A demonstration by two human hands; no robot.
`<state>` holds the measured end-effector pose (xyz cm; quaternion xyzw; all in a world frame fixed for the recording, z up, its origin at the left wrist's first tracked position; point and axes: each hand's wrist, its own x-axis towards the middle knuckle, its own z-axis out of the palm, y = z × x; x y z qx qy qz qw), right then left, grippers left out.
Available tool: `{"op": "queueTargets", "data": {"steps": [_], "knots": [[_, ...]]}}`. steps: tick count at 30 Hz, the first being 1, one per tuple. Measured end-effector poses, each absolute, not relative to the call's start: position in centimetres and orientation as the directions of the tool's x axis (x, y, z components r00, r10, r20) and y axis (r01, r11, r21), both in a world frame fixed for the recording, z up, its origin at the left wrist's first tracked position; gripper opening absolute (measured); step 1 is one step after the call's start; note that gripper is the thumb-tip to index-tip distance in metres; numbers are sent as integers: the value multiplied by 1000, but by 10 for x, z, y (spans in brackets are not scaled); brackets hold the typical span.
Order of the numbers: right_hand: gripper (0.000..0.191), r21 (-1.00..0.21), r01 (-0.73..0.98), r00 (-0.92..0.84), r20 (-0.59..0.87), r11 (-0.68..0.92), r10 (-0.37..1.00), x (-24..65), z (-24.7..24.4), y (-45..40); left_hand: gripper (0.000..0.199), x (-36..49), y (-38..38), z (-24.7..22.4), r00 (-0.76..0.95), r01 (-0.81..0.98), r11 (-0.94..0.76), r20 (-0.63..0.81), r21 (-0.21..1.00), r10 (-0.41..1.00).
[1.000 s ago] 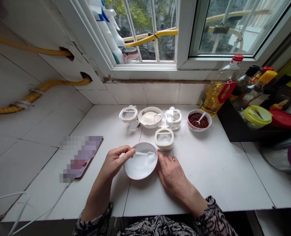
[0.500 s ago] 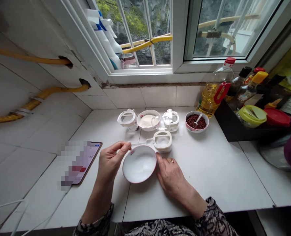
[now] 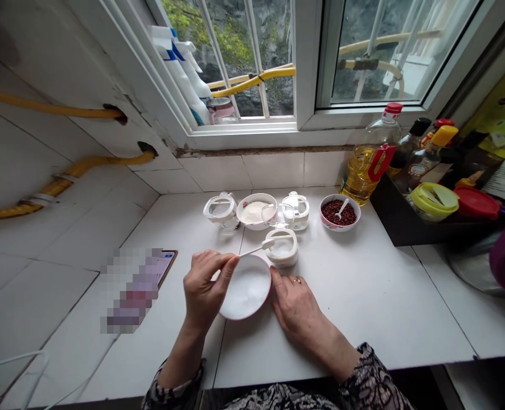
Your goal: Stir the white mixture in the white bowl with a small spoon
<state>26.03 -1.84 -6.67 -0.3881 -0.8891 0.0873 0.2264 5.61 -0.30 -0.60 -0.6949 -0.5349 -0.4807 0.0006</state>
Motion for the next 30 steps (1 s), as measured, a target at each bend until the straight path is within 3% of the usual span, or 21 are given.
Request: {"op": "queueTargets", "data": {"steps": [3,6,10,16,21,30], "knots": [[75,-340,645,-600,329,684,729,261,-66,-18,29,44,-7,-4,-173,645,-320,540,694,824],[75,-341,637,-604,337,691,723,261,-65,-18,30,29,-9,-6,-180,609,-227,412,760,893],[76,-336,635,-604,345,696,718,262,-64,-17,31,22,-11,-11,-76,668,-176,301,723,950],[75,-325,639,-606,347,698,716,262,-64,-17,34,35,-9,-17,22,749,-218,305,626,952],[75,-310,642,-604,359,701,711,262,-65,-17,34,36,-11,-18,71,715,-238,269,657,960],[75,-311,637,-604,367,705,707,262,-67,-16,34,30,-13,-16,-5,624,-149,194,767,981]]}}
